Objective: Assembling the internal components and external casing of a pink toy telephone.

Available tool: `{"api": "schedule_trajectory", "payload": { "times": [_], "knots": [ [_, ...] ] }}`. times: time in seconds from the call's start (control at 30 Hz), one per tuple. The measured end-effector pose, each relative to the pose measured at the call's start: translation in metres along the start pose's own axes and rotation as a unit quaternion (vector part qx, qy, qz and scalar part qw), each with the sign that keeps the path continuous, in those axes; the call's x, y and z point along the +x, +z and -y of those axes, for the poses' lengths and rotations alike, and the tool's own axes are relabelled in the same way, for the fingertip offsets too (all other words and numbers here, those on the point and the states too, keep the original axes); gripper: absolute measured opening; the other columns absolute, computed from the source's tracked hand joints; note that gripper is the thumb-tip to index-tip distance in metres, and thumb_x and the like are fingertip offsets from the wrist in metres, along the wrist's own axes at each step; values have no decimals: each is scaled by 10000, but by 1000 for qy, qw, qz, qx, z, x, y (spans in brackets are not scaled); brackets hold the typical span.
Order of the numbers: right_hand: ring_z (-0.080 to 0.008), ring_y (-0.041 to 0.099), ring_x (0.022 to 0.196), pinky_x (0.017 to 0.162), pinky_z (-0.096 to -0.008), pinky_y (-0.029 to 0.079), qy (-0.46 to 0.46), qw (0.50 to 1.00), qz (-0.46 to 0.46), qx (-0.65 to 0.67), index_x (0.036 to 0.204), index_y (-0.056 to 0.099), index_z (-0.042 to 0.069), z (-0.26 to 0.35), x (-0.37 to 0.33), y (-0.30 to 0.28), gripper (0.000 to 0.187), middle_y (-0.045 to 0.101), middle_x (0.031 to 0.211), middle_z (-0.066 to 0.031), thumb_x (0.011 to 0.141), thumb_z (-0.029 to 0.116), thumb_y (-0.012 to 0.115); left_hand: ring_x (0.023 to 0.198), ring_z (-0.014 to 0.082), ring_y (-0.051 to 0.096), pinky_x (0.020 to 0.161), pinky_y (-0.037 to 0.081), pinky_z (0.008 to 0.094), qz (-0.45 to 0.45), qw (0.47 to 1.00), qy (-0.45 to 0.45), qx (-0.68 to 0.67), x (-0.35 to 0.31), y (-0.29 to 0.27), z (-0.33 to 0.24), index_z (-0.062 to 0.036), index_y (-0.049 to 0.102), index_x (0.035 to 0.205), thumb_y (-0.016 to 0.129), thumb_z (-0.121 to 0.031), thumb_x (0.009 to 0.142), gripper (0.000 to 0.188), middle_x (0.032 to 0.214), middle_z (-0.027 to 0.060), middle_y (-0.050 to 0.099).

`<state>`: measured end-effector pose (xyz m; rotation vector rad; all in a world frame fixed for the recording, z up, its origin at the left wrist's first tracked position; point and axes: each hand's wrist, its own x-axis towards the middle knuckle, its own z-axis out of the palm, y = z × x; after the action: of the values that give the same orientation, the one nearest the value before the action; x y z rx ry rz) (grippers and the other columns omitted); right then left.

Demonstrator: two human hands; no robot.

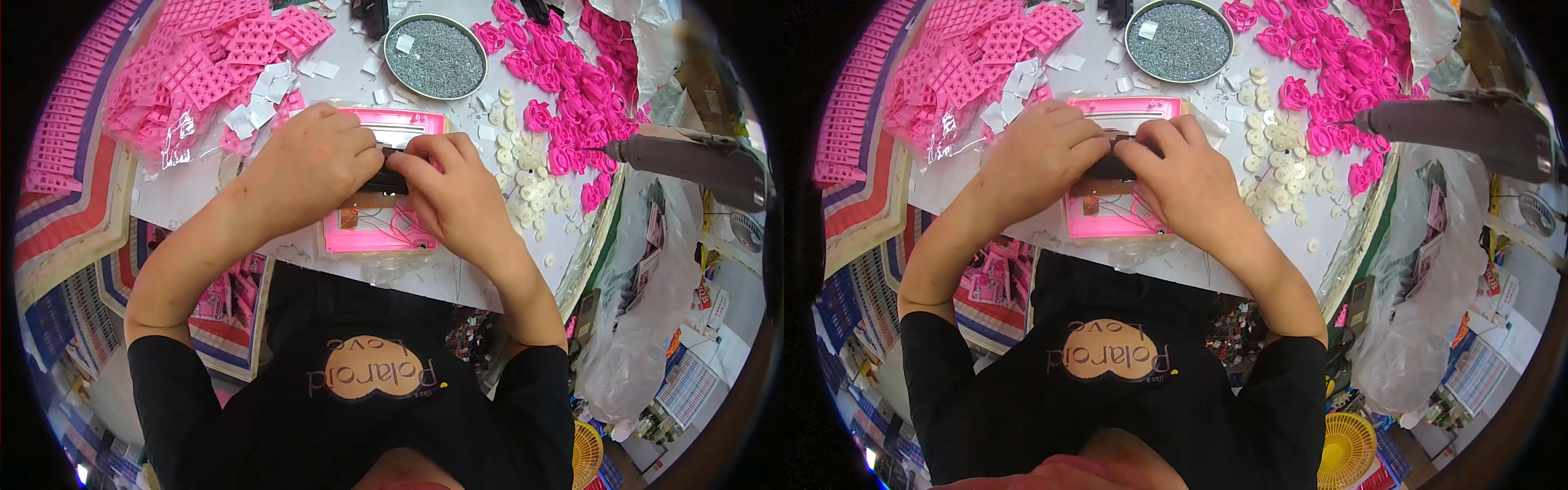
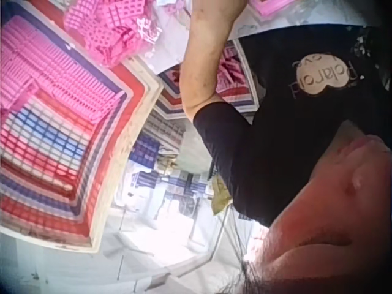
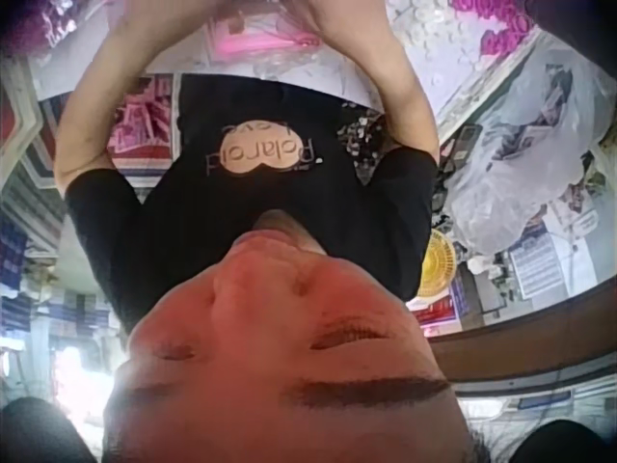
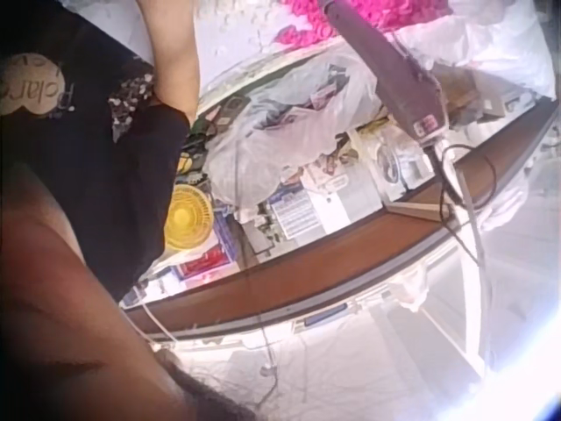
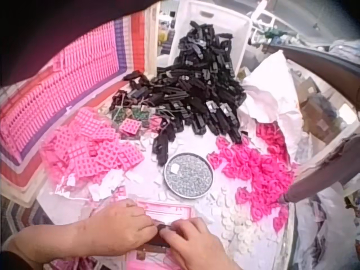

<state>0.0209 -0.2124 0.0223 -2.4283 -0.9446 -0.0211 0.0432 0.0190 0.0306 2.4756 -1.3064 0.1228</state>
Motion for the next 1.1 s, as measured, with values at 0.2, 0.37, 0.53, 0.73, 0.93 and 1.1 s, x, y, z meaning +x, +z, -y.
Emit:
{"api": "schedule_trajectory", "payload": {
  "times": [0.2, 0.37, 0.53, 0.73, 0.93, 1.1],
  "knots": [
    [-337, 553, 987, 758, -401, 544, 9, 998, 35, -60, 1147, 622, 116, 13, 0, -6, 374, 581, 1072, -102, 776, 92, 661, 798, 267, 640, 709, 500, 363, -50, 968, -165, -181, -10, 13, -10, -27, 685, 1019, 671, -115, 834, 206, 895, 86, 674],
    [-338, 557, 974, 710, -398, 557, 6, 997, 30, -76, 1164, 616, 112, 15, 0, -7, 383, 578, 1070, -111, 783, 96, 643, 668, 236, 661, 631, 511, 330, -6, 924, -268, -272, 10, 9, 1, 2, 707, 900, 706, -158, 828, 175, 756, 123, 680],
    [-338, 569, 960, 633, -395, 575, 7, 995, 39, -91, 1164, 617, 89, 19, -1, -5, 394, 582, 1054, -122, 770, 98, 640, 667, 225, 676, 656, 524, 327, 53, 905, -284, -311, 16, 6, 9, 12, 710, 880, 715, -157, 805, 185, 739, 138, 690],
    [-312, 584, 906, 616, -361, 570, 27, 983, 60, -169, 1132, 601, -23, 42, 2, -5, 417, 582, 980, -139, 740, 110, 654, 700, 237, 680, 677, 530, 340, 79, 917, -256, -294, 24, 6, 17, 16, 710, 880, 703, -140, 804, 174, 768, 138, 700],
    [-281, 600, 879, 654, -354, 560, -5, 993, 30, -115, 1108, 612, -11, 28, 4, -5, 413, 612, 1000, -135, 725, 126, 688, 689, 275, 656, 660, 516, 368, 96, 946, -205, -232, 32, 0, 18, 19, 691, 866, 697, -144, 795, 178, 766, 152, 676],
    [-290, 632, 987, 828, -396, 533, -112, 928, -355, 3, 1211, 558, -28, -27, -10, -90, 425, 650, 1075, -154, 796, 17, 639, 721, 323, 642, 666, 496, 435, 41, 974, -142, -169, 59, -3, 47, -10, 678, 866, 705, -175, 803, 179, 777, 145, 653]
  ]
}}
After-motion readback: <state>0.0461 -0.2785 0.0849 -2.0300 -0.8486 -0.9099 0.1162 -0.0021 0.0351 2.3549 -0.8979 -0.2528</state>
